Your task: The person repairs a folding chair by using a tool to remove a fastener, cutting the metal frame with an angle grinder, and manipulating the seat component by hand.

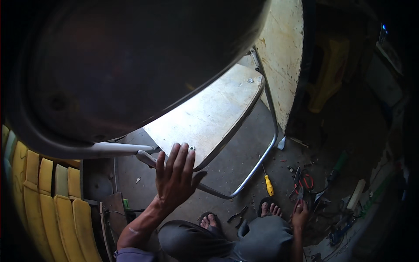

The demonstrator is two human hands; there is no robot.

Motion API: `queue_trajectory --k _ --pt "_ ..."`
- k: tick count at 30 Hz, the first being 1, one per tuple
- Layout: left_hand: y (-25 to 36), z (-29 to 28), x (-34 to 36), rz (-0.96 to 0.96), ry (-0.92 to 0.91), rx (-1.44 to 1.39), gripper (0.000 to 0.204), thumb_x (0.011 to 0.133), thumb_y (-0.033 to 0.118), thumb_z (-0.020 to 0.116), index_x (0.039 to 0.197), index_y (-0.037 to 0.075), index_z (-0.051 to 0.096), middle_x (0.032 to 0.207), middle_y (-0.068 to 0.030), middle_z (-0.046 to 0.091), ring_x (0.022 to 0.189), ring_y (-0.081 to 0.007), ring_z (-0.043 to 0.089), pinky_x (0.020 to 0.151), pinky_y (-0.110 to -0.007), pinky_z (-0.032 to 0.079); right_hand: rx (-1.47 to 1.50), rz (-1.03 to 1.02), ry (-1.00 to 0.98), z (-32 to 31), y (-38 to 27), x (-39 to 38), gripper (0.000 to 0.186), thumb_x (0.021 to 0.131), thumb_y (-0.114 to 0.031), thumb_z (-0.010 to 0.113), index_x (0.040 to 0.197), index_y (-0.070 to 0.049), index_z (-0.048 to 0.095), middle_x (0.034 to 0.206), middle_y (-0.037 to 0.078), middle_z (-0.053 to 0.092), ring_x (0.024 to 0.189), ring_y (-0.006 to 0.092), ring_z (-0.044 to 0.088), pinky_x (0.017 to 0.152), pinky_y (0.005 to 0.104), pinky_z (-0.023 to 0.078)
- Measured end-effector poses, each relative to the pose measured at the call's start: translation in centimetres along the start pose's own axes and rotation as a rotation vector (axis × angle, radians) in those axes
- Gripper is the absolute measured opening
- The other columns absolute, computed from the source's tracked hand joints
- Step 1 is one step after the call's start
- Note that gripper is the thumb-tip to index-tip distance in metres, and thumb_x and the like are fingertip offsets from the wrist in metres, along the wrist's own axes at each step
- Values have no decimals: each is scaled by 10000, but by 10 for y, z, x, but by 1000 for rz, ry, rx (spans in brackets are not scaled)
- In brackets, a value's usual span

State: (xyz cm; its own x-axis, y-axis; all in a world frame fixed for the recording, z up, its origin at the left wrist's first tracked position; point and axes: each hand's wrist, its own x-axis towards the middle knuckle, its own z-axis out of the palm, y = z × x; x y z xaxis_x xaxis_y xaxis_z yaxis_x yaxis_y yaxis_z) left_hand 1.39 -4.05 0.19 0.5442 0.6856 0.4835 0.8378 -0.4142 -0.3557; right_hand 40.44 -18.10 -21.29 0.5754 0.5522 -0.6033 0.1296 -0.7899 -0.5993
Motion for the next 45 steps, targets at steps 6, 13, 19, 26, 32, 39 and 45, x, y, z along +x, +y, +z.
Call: queue_trajectory --k 6,13,19,26,32,39,45 --pt "-13 10 12 43 -67 267 344 976 255 586 1190 -4 658 1129 -164 737 1075 -239 721 949 -404 454 -629 -65 -84 -14 45 27 699 906 -113 679 1523 -62 353 1491 254 412 1396 367 423 1140 486 347" --pt "-59 -2 40 18 -150 198 463 810 107 694 1255 -3 623 1160 -203 715 1009 -315 734 874 -401 579 -261 -593 -292 34 -7 91 745 897 -260 726 1519 -55 372 1417 246 503 1338 369 504 1066 444 446" --pt "-61 -5 42 -87 -222 233 404 858 186 684 1217 4 658 1107 -200 731 958 -305 748 826 -392 592 389 60 -993 209 -77 82 1162 838 -528 777 1607 -93 21 1349 196 544 1190 289 601 953 448 540" --pt "-87 -7 43 -195 -194 255 504 750 81 698 1251 49 657 896 -157 755 761 -276 761 763 -377 609 1111 270 -893 269 -120 54 200 999 -320 637 924 -154 555 589 -57 416 454 89 425 553 338 469" --pt "-119 -35 51 -543 -176 262 388 807 153 728 1180 51 693 740 -120 700 652 -178 705 628 -331 558 1152 117 -865 167 -172 11 136 1054 -263 541 1047 -128 532 569 -61 352 414 37 357 373 227 341" --pt "-144 -42 52 -594 -111 134 259 834 111 683 1048 -33 700 661 -22 597 626 -67 518 594 -258 444 1124 107 -857 149 -196 -6 156 1068 -248 503 1095 -95 516 565 -62 339 381 17 334 305 215 341" --pt "-147 -42 48 -674 -137 75 242 830 118 690 1014 -38 701 665 -12 586 650 -73 517 629 -258 445 1093 36 -842 149 -200 -11 190 1078 -260 468 1098 -74 502 583 -61 352 400 12 355 329 201 363"
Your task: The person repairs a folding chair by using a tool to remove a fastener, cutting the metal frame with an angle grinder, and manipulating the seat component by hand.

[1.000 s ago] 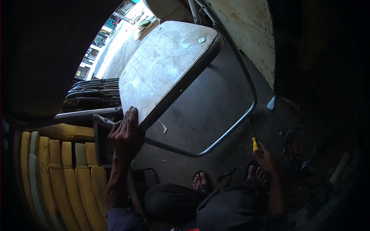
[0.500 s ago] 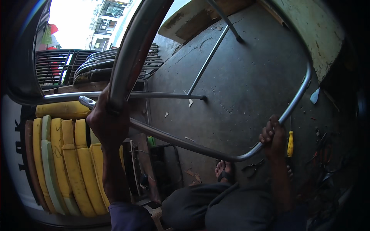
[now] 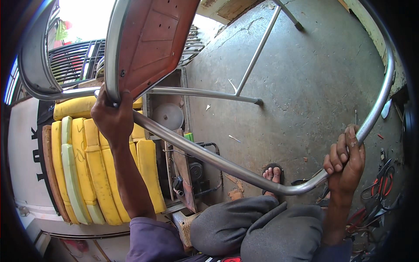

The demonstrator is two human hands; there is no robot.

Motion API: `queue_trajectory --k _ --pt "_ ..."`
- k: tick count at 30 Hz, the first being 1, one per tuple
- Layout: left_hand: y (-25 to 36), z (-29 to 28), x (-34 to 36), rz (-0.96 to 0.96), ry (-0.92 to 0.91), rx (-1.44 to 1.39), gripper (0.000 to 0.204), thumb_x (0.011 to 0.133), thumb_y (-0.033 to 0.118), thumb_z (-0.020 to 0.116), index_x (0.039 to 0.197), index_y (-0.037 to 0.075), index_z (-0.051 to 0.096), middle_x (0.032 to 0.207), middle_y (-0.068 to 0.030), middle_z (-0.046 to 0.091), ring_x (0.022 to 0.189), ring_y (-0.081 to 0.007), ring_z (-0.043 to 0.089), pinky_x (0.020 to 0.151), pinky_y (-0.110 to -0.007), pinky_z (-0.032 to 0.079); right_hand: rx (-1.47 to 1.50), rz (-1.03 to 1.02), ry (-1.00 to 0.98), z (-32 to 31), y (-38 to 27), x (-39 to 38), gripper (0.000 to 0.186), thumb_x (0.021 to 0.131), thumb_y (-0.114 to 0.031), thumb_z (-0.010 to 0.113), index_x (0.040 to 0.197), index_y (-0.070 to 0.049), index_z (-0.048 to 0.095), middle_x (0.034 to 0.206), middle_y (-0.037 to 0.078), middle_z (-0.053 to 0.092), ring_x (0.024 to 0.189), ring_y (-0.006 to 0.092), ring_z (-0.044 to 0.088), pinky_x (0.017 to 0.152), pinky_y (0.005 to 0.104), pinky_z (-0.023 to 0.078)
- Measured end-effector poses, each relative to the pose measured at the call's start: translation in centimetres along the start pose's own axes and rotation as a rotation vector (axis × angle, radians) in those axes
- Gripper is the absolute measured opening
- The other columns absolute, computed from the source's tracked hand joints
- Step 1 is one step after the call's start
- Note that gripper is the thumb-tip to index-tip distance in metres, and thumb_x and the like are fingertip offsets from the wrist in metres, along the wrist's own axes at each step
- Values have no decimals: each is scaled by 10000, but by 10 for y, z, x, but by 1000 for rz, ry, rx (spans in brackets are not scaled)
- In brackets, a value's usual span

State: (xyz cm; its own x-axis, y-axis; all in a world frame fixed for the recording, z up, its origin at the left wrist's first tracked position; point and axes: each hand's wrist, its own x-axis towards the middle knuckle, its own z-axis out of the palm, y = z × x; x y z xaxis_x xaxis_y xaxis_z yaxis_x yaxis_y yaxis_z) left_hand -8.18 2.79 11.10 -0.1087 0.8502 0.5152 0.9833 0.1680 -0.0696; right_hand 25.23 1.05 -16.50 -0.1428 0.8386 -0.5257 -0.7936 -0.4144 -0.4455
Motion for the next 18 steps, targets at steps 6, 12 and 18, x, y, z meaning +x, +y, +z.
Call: queue_trajectory --k 6,12,18 --pt "10 -3 7 35 26 27 243 844 166 720 973 -39 706 698 -38 635 669 -83 545 632 -281 456 15 12 -40 1 -8 -3 215 1044 -258 538 1127 -66 489 619 -60 375 418 27 369 356 222 360" --pt "-25 18 17 -51 95 357 646 809 589 759 977 -30 690 818 -157 686 738 -304 648 742 -442 502 19 29 -31 0 -19 -8 271 987 -241 638 1124 -77 472 593 -62 377 417 55 382 378 247 345" --pt "-18 16 14 -196 148 580 709 858 716 608 1239 126 706 1086 -157 739 1026 -359 697 876 -450 523 -46 -18 -190 -24 -15 -15 381 969 -259 658 1187 -19 456 758 10 536 576 115 560 526 279 500"
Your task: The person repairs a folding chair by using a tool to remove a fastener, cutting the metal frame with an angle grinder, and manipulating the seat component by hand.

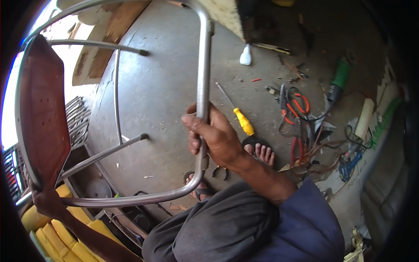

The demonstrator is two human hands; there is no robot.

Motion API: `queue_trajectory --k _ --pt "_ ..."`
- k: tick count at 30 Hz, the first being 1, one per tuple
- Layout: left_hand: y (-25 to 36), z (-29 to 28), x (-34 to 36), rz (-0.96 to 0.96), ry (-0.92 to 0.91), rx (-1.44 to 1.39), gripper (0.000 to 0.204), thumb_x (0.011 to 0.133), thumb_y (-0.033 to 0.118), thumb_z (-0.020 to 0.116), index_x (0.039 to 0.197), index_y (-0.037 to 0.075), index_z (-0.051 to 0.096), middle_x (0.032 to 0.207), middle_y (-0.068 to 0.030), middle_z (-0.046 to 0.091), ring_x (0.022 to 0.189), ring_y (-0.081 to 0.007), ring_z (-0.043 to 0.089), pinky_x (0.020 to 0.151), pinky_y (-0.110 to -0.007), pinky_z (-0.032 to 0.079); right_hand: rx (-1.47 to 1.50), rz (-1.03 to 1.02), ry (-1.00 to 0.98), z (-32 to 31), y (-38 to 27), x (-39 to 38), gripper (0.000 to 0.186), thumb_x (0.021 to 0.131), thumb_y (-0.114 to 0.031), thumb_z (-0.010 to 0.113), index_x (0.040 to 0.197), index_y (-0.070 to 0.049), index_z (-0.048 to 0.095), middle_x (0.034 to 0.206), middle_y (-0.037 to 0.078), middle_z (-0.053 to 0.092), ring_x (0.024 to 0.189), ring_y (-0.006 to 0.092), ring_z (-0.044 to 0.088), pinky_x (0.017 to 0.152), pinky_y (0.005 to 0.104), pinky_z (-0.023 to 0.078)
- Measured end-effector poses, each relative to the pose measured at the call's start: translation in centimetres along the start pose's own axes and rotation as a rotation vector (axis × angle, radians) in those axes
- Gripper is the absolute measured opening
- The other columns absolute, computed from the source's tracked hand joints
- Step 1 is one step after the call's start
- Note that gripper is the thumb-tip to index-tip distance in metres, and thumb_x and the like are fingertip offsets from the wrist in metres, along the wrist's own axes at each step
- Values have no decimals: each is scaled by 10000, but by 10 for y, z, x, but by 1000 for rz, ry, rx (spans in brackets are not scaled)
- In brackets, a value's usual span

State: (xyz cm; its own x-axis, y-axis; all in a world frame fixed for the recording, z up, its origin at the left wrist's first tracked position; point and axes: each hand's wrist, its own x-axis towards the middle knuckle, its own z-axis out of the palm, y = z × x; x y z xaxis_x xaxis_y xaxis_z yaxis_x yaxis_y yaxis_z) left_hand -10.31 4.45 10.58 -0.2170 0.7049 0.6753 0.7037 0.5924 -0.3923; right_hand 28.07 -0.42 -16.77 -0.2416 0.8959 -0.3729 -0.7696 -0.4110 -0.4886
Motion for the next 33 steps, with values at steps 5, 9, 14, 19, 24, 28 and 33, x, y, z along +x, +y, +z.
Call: queue_trajectory --k 5,9,14,19,24,28,33 --pt "-3 7 4 76 14 90 690 878 689 599 1299 147 671 1084 -162 739 997 -370 705 844 -451 530 -103 -14 -73 -29 1 -16 506 1009 -272 601 1378 2 389 951 91 636 812 175 676 693 309 565" --pt "11 -13 -11 65 3 -45 644 853 613 691 1295 146 674 1050 -162 744 951 -344 724 809 -446 535 -299 98 3 -83 17 -26 433 1008 -332 600 1290 -6 559 986 90 677 832 171 676 667 304 550" --pt "20 -24 -20 71 13 -34 610 824 544 760 1277 142 684 1020 -147 749 925 -308 734 783 -434 540 -977 10 422 -175 26 -29 276 977 -263 617 1151 -53 663 900 107 721 838 203 707 722 351 556" --pt "13 -17 -15 78 -5 -65 587 842 557 738 1280 169 687 1029 -140 752 928 -313 736 784 -432 544 -1321 -320 573 -206 2 0 197 943 -190 609 1057 -40 664 958 158 721 900 365 697 800 421 540" --pt "0 -6 -13 155 53 -73 526 888 574 681 1261 203 694 1037 -131 753 937 -315 737 782 -425 549 -1497 -407 766 -221 -13 20 238 905 -141 660 1128 -60 641 1096 161 671 1006 365 656 851 440 522" --pt "8 -18 -20 269 101 -157 471 936 563 628 1264 230 682 1023 -115 756 898 -300 745 741 -405 562 -1602 -464 849 -214 -17 23 247 881 -147 712 1111 -84 648 1033 127 626 925 352 648 784 438 526" --pt "16 -27 -21 341 111 -41 415 966 524 607 1258 237 671 1003 -98 757 848 -291 750 692 -396 568 -1725 -377 759 -220 -14 29 163 885 -128 710 1013 -60 636 1003 143 592 916 374 630 768 459 518"
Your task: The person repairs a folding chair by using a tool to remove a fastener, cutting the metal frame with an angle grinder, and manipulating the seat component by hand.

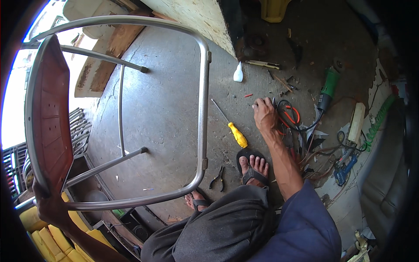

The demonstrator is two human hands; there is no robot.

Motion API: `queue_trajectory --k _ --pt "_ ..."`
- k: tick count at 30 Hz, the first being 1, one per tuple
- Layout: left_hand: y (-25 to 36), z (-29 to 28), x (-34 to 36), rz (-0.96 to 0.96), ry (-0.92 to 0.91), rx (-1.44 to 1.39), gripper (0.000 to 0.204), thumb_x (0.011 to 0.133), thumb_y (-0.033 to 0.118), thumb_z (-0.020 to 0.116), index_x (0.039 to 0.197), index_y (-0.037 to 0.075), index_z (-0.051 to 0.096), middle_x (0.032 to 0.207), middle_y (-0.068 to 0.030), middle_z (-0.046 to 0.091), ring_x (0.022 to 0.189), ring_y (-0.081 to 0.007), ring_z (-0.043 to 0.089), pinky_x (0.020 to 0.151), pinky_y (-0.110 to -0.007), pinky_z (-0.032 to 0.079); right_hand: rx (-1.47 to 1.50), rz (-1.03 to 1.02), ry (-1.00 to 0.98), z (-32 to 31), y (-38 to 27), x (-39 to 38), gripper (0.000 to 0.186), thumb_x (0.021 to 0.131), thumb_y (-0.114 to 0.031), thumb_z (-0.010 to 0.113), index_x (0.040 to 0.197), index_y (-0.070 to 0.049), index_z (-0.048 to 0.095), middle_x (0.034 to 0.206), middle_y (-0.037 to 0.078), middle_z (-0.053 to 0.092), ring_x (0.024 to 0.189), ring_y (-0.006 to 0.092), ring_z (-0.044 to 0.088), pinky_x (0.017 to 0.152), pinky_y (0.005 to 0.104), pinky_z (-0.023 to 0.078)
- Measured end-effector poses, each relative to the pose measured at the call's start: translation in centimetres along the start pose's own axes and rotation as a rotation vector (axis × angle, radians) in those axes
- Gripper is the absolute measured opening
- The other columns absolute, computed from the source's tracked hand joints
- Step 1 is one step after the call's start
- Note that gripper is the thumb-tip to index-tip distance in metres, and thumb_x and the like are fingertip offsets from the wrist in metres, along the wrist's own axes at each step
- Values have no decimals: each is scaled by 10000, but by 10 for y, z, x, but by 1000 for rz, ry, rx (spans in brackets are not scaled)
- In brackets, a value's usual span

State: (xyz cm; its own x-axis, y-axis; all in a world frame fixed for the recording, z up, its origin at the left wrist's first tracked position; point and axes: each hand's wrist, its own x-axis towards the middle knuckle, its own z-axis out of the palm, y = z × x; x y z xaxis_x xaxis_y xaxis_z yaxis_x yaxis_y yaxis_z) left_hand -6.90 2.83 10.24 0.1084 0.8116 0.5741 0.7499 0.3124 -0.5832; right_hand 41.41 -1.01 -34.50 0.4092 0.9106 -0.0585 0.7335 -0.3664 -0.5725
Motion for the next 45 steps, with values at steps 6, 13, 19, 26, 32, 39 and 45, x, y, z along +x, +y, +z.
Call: queue_trajectory --k 6,13,19,26,32,39,45 --pt "10 -11 0 -47 -96 -91 366 974 450 625 1240 203 670 1000 -101 751 844 -279 748 695 -392 568 39 -88 96 8 21 -19 109 912 -103 664 1002 -46 639 986 157 614 884 373 637 763 448 531" --pt "12 -7 -4 -37 -15 -189 326 963 360 659 1237 183 667 1026 -101 748 855 -273 748 716 -391 569 1150 448 -121 -20 20 -40 161 993 -163 628 1125 -79 663 925 37 607 787 96 612 622 273 568" --pt "38 -34 -18 -20 9 -217 327 941 311 697 1238 177 676 1043 -95 752 889 -280 749 726 -391 580 1419 390 -143 -36 12 -62 248 948 -116 698 1174 -34 640 952 15 621 764 85 614 632 259 576" --pt "115 -84 -51 71 107 -406 391 839 130 789 1211 69 682 1132 -113 735 989 -272 729 832 -380 592 1524 371 -189 -63 -10 -75 268 907 -46 728 1162 -36 645 997 79 704 786 107 661 672 268 589" --pt "143 -86 -83 294 -56 -491 563 752 70 775 1296 44 635 1157 -176 638 1069 -342 659 912 -459 586 1586 271 -229 -80 -19 -81 243 879 -8 743 1109 -29 669 1042 86 721 825 113 673 694 269 594" --pt "155 -74 -86 556 140 -690 574 806 155 808 1328 42 599 1209 -157 588 1119 -317 599 908 -461 533 1477 230 -230 -96 -44 -90 223 870 16 742 1072 -22 655 991 81 721 820 131 690 732 277 585" --pt "236 -83 -100 890 -329 -1488 408 789 16 752 1182 34 645 1035 -130 657 920 -275 664 770 -397 537 1487 271 -418 -120 -96 -105 186 885 27 714 1051 -22 647 901 79 711 764 136 692 718 280 570"
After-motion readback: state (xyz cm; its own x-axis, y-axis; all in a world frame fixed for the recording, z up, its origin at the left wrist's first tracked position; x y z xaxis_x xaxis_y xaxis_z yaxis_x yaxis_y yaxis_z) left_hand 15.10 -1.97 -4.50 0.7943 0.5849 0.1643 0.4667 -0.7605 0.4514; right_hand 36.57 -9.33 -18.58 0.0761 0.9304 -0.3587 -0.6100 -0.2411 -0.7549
